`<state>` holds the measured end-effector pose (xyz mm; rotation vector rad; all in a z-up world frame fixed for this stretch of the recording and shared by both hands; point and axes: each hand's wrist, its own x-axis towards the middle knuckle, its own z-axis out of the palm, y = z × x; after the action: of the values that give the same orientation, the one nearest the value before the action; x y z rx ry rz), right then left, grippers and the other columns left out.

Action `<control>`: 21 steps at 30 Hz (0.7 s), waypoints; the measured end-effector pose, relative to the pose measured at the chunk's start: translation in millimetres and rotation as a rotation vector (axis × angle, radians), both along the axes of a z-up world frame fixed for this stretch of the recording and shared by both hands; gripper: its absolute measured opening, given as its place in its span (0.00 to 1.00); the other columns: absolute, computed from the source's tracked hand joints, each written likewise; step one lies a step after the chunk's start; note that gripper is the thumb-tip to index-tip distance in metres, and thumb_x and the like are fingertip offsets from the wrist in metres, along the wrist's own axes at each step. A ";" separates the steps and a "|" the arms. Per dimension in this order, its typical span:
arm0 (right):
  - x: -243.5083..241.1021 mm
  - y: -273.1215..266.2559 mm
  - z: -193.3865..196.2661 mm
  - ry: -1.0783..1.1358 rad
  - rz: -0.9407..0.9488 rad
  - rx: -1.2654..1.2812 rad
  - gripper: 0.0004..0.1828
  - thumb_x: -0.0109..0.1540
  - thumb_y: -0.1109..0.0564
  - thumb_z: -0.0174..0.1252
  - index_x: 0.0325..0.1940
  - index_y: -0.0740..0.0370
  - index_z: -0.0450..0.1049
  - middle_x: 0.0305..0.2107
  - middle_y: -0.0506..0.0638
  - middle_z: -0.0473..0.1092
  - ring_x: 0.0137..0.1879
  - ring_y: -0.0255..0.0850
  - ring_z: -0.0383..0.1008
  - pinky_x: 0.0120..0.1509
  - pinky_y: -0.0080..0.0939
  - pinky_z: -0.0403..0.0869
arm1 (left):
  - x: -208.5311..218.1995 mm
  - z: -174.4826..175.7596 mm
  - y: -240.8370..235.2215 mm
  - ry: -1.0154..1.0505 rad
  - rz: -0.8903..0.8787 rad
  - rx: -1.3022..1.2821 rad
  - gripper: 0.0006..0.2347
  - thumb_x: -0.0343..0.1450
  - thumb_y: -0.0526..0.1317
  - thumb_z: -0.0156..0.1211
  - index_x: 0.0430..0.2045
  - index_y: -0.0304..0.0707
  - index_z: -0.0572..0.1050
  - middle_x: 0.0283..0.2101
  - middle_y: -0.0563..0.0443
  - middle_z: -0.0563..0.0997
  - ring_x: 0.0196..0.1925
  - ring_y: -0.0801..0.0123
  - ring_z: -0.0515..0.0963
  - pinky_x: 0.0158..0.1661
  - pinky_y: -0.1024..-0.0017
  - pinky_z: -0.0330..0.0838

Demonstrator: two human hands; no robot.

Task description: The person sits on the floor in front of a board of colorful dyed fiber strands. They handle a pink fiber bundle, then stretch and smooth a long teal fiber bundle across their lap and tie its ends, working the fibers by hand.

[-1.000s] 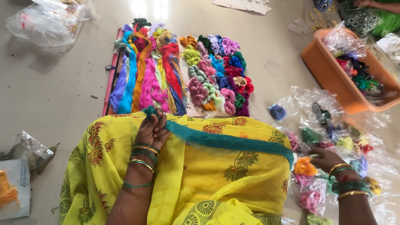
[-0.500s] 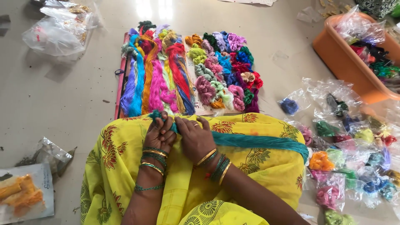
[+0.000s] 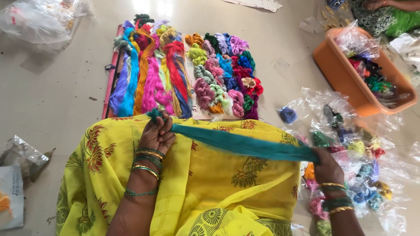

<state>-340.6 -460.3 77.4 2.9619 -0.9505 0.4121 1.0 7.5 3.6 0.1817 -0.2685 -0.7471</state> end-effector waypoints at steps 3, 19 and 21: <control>-37.5 -66.6 -46.5 0.460 -0.248 0.196 0.27 0.63 0.52 0.57 0.68 0.42 0.71 0.47 0.60 0.77 0.53 0.60 0.79 0.58 0.57 0.75 | 3.8 -4.8 -1.3 0.039 0.008 0.006 0.09 0.78 0.43 0.56 0.44 0.37 0.70 0.26 0.58 0.62 0.18 0.81 0.55 0.21 0.80 0.51; 231.3 314.9 30.1 -0.171 0.750 0.321 0.43 0.50 0.55 0.67 0.69 0.62 0.63 0.59 0.62 0.69 0.64 0.56 0.68 0.71 0.67 0.53 | -5.5 0.5 4.4 0.012 -0.020 0.037 0.11 0.77 0.46 0.57 0.44 0.39 0.70 0.24 0.59 0.62 0.17 0.82 0.55 0.20 0.80 0.51; 239.4 323.7 -8.1 -0.151 0.760 0.072 0.32 0.60 0.63 0.59 0.69 0.57 0.68 0.50 0.52 0.75 0.62 0.47 0.74 0.79 0.65 0.57 | -5.5 1.3 5.7 0.010 -0.024 0.017 0.10 0.78 0.45 0.57 0.43 0.39 0.70 0.24 0.59 0.62 0.17 0.82 0.55 0.20 0.80 0.51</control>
<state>-101.1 -136.5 69.3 3.2836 0.2185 0.6089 -4.5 13.2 4.9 0.1910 -0.2557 -0.7739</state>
